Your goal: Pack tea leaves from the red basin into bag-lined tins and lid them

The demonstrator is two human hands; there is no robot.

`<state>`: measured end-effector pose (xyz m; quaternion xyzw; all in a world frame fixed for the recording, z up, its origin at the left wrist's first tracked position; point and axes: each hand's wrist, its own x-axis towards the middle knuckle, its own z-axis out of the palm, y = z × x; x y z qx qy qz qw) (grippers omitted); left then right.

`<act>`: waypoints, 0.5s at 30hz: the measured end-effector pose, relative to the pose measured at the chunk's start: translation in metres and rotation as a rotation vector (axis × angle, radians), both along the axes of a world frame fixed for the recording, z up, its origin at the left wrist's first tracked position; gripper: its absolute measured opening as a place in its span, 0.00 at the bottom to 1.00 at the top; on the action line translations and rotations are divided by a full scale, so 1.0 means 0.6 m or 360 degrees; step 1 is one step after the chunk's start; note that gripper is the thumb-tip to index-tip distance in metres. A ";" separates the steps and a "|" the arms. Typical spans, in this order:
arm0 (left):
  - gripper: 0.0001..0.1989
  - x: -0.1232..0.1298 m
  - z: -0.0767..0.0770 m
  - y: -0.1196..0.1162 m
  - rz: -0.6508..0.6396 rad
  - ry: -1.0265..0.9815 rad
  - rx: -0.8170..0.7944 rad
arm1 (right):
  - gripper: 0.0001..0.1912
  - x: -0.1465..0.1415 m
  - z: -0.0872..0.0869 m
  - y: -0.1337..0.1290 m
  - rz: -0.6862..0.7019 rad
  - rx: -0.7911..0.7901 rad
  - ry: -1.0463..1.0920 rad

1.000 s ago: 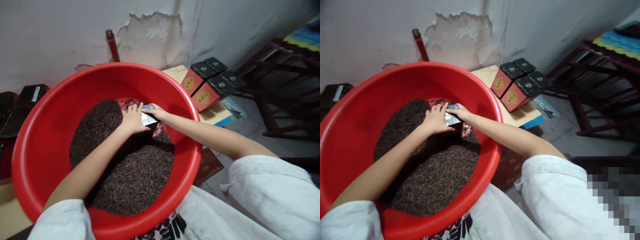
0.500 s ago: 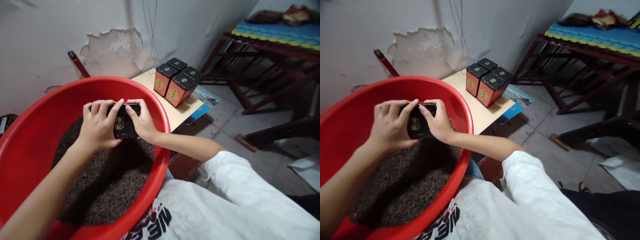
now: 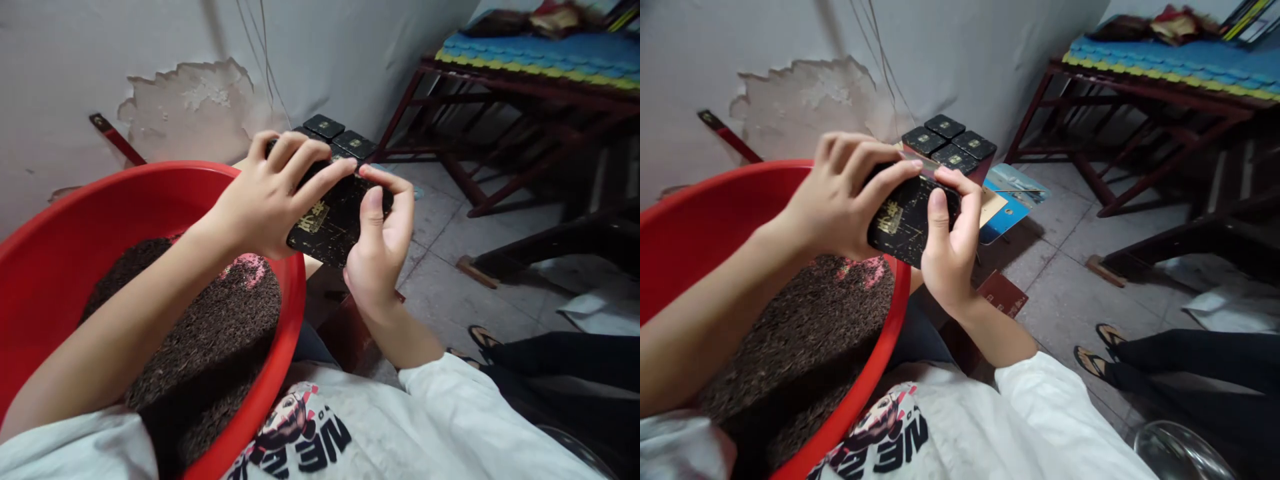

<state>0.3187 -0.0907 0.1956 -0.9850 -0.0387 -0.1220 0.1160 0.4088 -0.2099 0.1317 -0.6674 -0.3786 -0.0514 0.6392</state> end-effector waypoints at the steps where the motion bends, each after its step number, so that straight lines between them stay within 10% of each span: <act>1: 0.46 0.015 -0.010 0.001 -0.0003 0.0044 -0.0105 | 0.19 0.010 -0.011 -0.004 -0.0008 -0.0032 0.0026; 10: 0.48 0.119 -0.112 -0.001 -0.0310 0.0299 -0.0291 | 0.22 0.080 -0.145 -0.023 -0.0028 0.0028 0.0469; 15: 0.46 0.160 -0.167 0.014 -0.0385 0.0387 -0.0296 | 0.59 0.122 -0.254 -0.051 0.0350 -0.0167 0.0323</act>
